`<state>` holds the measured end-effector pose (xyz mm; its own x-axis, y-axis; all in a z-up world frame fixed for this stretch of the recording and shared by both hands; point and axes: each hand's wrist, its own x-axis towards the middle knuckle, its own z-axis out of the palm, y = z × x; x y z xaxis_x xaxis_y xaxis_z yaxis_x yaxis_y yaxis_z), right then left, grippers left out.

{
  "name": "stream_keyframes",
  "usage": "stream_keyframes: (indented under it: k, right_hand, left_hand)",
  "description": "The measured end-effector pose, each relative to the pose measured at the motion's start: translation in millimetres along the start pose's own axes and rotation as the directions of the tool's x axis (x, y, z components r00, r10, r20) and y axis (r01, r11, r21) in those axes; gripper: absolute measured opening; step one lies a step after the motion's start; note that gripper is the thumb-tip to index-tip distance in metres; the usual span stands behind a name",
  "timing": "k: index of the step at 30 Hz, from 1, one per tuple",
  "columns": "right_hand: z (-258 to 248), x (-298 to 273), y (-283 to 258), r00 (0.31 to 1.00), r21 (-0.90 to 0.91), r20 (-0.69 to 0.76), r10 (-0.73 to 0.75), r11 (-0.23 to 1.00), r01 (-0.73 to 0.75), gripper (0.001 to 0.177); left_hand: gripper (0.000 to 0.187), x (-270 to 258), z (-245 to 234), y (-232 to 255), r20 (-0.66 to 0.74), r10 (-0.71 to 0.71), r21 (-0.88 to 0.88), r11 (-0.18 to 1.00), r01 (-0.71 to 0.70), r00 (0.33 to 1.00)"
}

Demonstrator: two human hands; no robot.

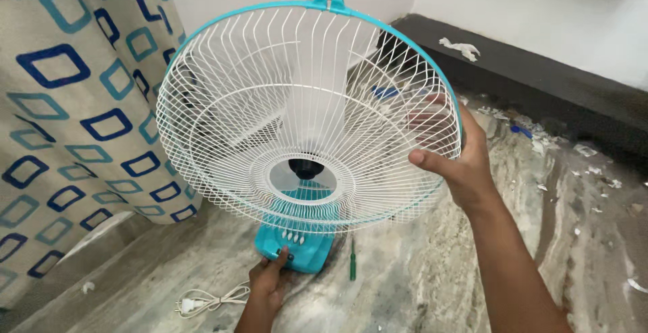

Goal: The person disassembles a table fan by first removing the front grille using a screwdriver, then detaching the fan blades from the motor shaft. The components are placed on the floor.

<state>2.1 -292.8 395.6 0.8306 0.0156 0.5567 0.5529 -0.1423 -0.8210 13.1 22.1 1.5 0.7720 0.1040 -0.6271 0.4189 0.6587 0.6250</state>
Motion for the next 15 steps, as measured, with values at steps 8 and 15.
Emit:
stream_keyframes:
  k: [8,15]
  right_hand:
    - [17,-7,-19,0.999,0.070,-0.051,-0.014,0.997,0.017,0.101]
    - [26,-32,-23,0.981,0.200,-0.180,0.071,0.979,-0.034,0.081]
  left_hand:
    - [0.048,-2,-14,4,-0.092,0.066,0.071,0.996,-0.059,0.994]
    - [0.037,10,-85,44,0.124,0.421,0.130,0.891,-0.435,0.899]
